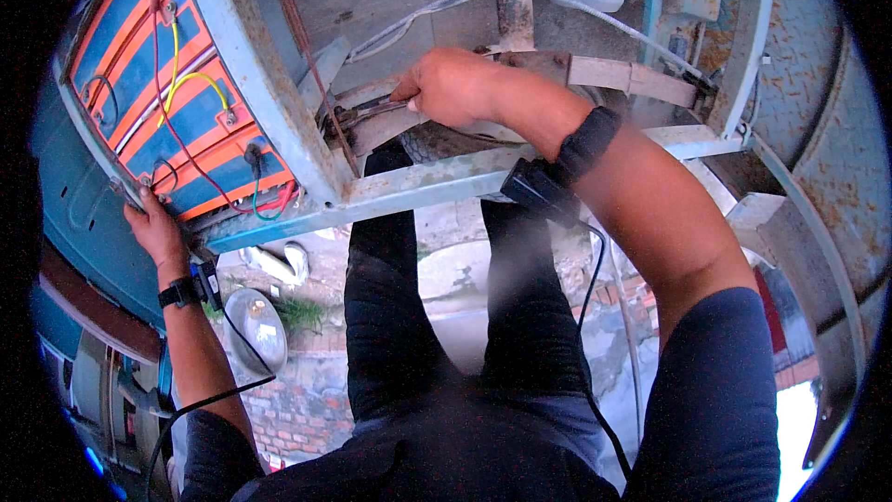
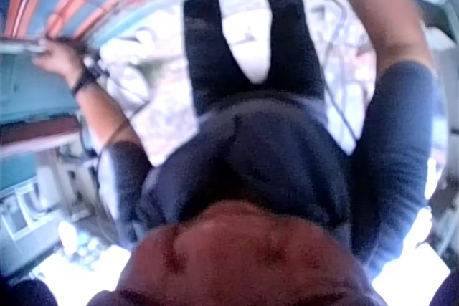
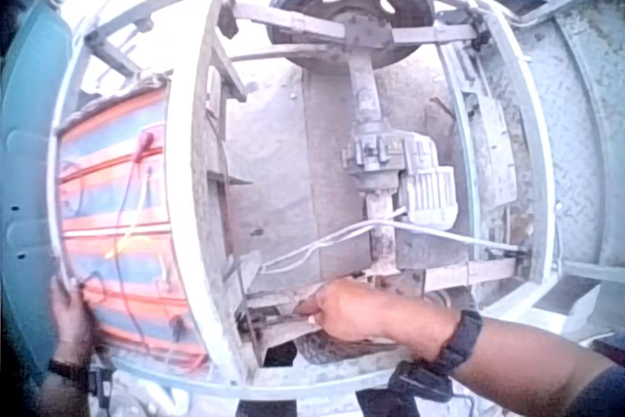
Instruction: The person works on the underside of a teal three-wheeled vehicle, using a wrench to tighten bolts on the frame and battery compartment. They wipe the area with a cloth and continue adjusting components with the wrench before walking away.
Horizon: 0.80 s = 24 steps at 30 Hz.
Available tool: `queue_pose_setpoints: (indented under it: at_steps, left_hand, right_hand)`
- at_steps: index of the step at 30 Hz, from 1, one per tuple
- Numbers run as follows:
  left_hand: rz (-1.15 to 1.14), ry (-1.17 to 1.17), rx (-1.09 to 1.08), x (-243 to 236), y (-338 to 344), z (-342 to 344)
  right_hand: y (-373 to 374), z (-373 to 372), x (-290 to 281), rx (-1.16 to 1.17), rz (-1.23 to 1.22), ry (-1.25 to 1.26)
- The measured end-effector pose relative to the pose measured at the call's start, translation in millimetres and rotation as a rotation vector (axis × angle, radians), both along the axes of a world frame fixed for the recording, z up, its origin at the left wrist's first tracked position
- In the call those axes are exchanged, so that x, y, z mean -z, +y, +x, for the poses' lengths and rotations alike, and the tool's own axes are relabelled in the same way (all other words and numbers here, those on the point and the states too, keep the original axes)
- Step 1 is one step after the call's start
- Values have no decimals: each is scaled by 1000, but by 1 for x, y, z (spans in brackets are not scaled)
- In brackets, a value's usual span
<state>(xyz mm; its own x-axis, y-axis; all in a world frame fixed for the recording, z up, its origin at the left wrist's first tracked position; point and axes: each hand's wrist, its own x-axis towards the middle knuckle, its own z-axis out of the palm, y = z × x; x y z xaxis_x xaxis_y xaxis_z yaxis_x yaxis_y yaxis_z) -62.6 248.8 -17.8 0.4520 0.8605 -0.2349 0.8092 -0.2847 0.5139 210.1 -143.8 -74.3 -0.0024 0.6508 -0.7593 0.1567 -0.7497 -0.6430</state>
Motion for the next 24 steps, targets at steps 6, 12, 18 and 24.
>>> queue_pose_setpoints:
  at_steps: [6, 12, 18, 24]
  left_hand:
    - [16, 21, -21, -1, 0, -2]
    - [-3, -2, -35, 2, 1, -3]
    - [23, -15, -17, 0, -2, 0]
    - [51, 26, 12, 0, -2, 1]
  right_hand:
    - [-3, -4, -20, 61, -19, 91]
    - [3, -13, -52, 143, -74, 239]
    - [16, -3, -70, 43, -80, 178]
    - [2, 13, -49, -13, 4, 5]
